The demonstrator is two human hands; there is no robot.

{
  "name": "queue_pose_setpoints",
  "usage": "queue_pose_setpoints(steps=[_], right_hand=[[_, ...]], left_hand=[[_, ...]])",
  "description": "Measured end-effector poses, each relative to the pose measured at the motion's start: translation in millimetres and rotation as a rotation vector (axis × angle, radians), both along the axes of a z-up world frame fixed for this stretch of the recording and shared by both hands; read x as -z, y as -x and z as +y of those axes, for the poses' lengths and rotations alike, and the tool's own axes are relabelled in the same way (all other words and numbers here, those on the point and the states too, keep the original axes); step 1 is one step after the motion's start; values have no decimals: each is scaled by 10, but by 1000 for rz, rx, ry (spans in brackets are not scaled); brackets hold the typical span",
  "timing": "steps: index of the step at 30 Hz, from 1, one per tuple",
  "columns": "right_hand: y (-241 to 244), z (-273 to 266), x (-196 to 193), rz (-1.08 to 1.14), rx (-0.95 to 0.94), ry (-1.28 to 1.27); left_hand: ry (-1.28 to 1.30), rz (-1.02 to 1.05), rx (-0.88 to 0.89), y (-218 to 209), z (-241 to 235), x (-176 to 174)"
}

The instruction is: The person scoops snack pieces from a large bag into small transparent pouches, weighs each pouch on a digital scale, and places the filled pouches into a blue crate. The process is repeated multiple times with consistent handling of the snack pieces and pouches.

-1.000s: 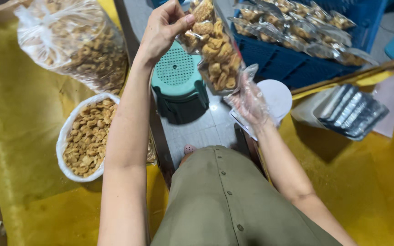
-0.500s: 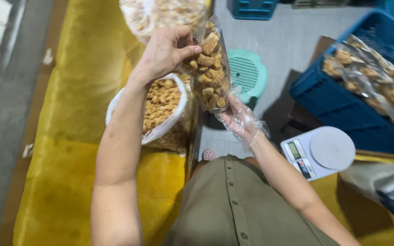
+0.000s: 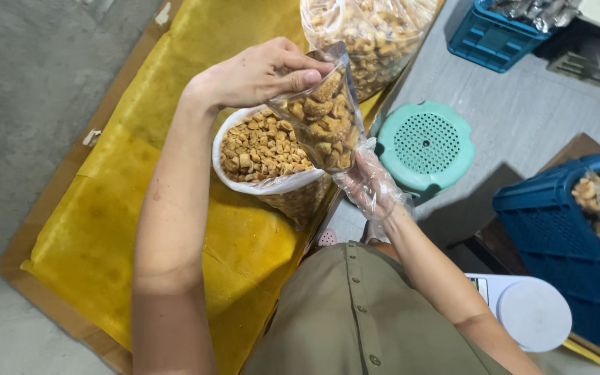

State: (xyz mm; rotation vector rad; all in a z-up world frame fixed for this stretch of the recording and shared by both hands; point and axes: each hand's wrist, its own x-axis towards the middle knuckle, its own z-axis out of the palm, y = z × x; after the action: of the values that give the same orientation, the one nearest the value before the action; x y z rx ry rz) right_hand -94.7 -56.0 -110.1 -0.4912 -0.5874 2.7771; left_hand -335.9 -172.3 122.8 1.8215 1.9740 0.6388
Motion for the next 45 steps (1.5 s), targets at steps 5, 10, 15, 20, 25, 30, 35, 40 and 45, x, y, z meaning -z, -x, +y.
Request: queue_pose_setpoints(steps=[5,10,15,20,25,30,35,40,45], right_hand=[[88,179,-21,58,-55,26],[87,327,-98,-13,-86,-64],[150,398,-123,41,-62,79],[1,534,-58,-58,-352,-220],[-135,1162,-359,165,-356,-794],[137,1201,-760,4,-331,-1073],[-59,766,-881,-159,-241,-1021],[-166,649,-1040,-411,-157,-1265],[-453,496,-1106,-503,-90,-1244]], left_hand=[[45,-196,-153,-9,-22,-161],[17,159,-54,-60,153,-79],[-46,-115,-60,62,253,-141],[73,-201,-330,3,302,63],[-56,-329,-204,27,289,255],[219,-506,-110,-345,455,627],[28,-406,-64,-654,377,1019],[40,-130,-86,-759,346,975],[13,-15,-6,-1000,402,908]])
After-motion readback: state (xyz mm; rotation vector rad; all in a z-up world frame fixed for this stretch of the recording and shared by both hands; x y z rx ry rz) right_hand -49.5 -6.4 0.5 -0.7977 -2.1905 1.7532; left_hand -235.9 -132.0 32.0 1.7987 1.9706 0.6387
